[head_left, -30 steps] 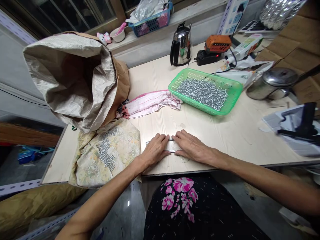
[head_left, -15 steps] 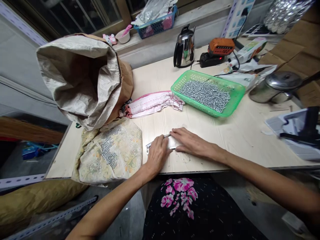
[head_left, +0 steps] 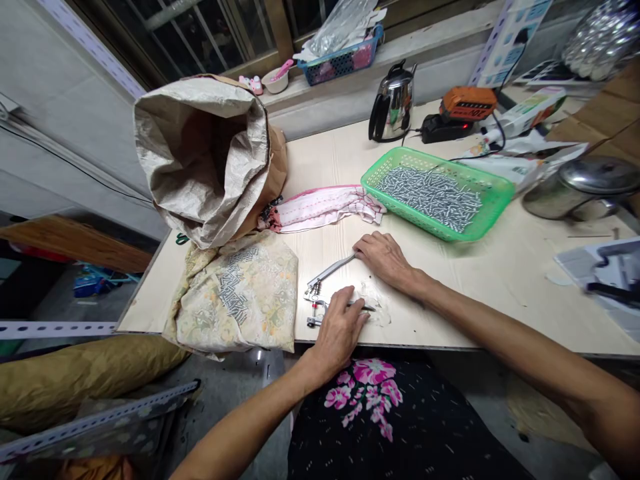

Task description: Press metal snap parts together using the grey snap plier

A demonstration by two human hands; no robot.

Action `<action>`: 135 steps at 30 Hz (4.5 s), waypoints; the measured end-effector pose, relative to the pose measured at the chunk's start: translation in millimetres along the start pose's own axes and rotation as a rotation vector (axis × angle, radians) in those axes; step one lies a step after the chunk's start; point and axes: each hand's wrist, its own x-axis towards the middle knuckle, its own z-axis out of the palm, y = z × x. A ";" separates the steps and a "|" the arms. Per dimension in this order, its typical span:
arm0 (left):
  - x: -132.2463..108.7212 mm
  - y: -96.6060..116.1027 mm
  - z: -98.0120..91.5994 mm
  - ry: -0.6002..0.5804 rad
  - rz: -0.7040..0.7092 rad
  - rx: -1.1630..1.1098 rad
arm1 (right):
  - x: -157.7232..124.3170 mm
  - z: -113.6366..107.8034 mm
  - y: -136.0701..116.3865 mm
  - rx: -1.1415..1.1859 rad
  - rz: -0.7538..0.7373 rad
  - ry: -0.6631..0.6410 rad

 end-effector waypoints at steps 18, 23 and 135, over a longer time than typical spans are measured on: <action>30.1 -57.7 -69.6 -0.799 -0.469 0.362 | -80.1 14.3 -62.0 0.109 -0.111 -0.027; 24.2 -68.9 -66.4 -0.885 -0.665 -0.031 | -89.9 19.7 -70.1 0.100 -0.047 0.054; -17.2 -80.8 -46.0 -0.091 -0.448 -0.212 | -82.9 9.0 -68.0 -0.091 -0.267 0.317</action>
